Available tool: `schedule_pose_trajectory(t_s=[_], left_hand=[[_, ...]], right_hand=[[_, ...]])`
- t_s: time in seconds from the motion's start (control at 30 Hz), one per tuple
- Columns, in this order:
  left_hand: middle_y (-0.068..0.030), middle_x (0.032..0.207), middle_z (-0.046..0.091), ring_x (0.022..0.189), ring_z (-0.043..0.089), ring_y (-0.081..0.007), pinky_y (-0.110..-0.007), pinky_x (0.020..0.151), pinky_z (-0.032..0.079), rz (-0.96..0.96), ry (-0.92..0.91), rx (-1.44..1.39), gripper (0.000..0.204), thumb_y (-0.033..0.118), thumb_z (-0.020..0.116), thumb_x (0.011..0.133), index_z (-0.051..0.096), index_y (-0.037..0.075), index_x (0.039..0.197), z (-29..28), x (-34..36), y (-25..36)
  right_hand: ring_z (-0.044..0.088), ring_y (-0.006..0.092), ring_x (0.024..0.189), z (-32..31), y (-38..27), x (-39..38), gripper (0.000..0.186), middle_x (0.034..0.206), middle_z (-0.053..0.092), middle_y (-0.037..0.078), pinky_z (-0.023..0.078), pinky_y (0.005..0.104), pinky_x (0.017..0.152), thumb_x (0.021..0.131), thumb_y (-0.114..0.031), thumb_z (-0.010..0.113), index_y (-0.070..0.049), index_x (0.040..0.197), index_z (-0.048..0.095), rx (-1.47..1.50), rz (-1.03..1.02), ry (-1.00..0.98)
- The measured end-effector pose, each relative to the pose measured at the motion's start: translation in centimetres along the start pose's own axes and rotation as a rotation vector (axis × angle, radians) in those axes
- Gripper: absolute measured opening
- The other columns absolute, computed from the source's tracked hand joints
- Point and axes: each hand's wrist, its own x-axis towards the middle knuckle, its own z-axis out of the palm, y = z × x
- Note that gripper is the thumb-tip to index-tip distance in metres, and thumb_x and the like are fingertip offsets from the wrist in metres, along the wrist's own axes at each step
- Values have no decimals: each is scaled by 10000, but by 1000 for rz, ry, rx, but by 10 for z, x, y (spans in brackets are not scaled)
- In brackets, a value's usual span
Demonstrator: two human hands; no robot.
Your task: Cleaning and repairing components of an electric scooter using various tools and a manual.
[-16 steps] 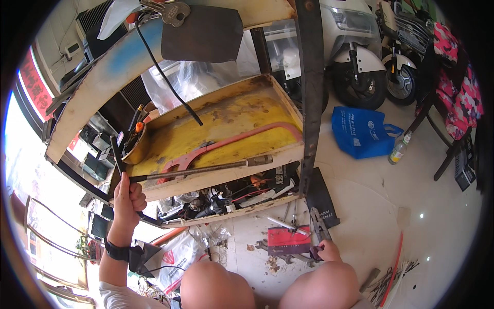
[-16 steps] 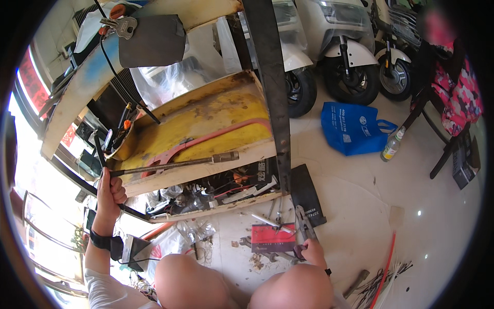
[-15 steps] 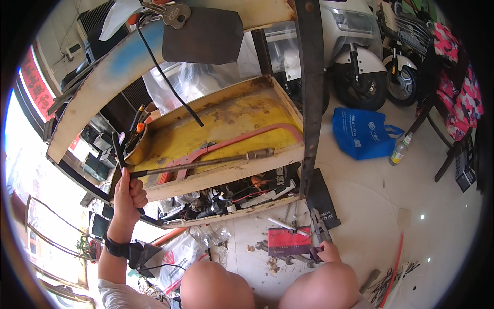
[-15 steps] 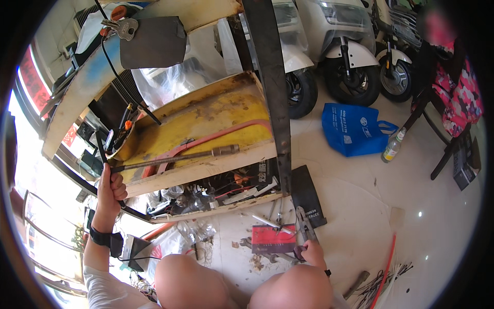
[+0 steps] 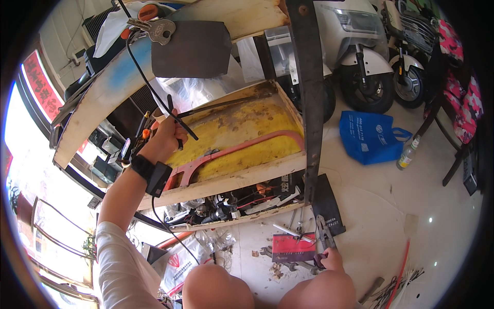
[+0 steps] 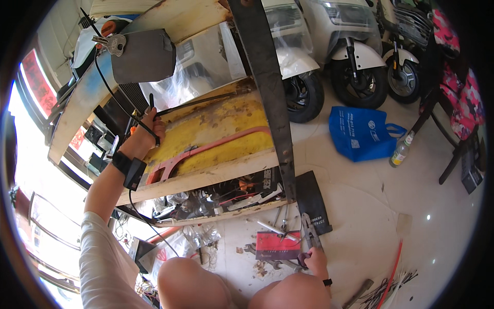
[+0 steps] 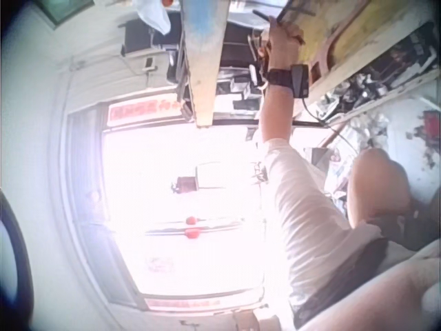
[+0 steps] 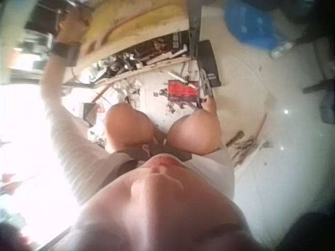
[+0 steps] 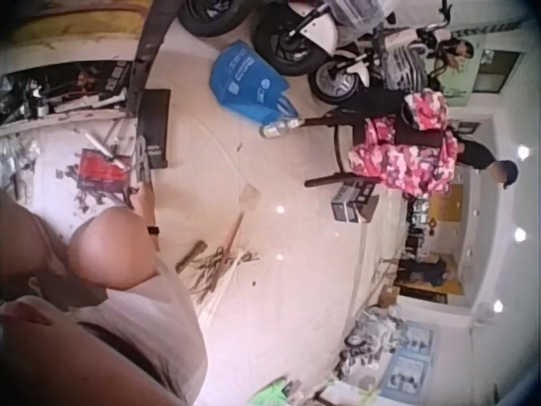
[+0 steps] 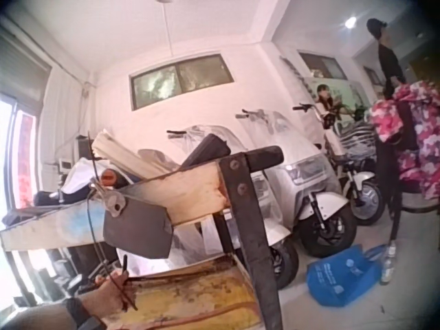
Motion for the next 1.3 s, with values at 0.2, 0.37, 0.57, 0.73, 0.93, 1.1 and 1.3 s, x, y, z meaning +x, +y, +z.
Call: schedule_pose_trajectory(t_s=[0.2, 0.37, 0.57, 0.73, 0.93, 1.1, 1.3], left_hand=[[71, 505, 282, 394, 284, -57, -212, 332, 219, -22, 45, 25, 386, 395, 510, 940, 385, 142, 677, 20, 40, -6], [41, 546, 334, 401, 302, -65, -210, 339, 233, -265, -27, 7, 334, 341, 471, 959, 391, 107, 734, 10, 86, -17], [3, 584, 419, 409, 393, -104, -230, 364, 333, -232, 85, 336, 333, 353, 441, 965, 436, 75, 781, -4, 109, -38], [-32, 583, 477, 443, 453, -146, -274, 403, 395, 74, 183, 937, 379, 391, 436, 963, 502, 53, 804, -13, 117, -39], [-168, 637, 575, 498, 566, -302, -411, 538, 479, 215, 184, 2039, 686, 519, 264, 965, 615, -41, 780, -7, 113, -27], [-132, 607, 554, 474, 538, -258, -410, 496, 452, 824, -196, 2354, 558, 462, 372, 959, 628, -4, 787, -28, 148, -9], [11, 655, 424, 617, 372, -88, -252, 576, 323, 541, -68, 1871, 355, 384, 537, 902, 561, 46, 795, 5, 29, -6]], right_hand=[[608, 325, 791, 9, 1, -1, 213, 803, 621, 130, 479, 401, 709, 627, -111, 699, -70, 817, 612, -29, -19, 47], [607, 320, 786, 18, 18, 2, 228, 813, 614, 131, 477, 406, 708, 613, -108, 700, -72, 819, 606, -38, 0, 40], [609, 319, 790, 8, 9, 2, 233, 814, 612, 133, 478, 411, 705, 615, -107, 704, -73, 823, 605, -52, 29, 37], [611, 326, 763, 6, 5, 0, 234, 800, 619, 136, 482, 402, 687, 623, -115, 707, -60, 827, 605, -33, 11, 49], [615, 318, 752, 14, 9, -4, 215, 763, 618, 132, 481, 391, 673, 633, -117, 712, -55, 807, 601, -29, 16, 41], [606, 313, 722, 25, 19, 6, 216, 745, 614, 125, 475, 392, 641, 642, -129, 725, -67, 802, 593, -43, -72, 93], [576, 333, 727, -7, -10, 1, 142, 767, 579, 126, 461, 415, 634, 648, -54, 653, -63, 761, 568, 63, -10, 110]])
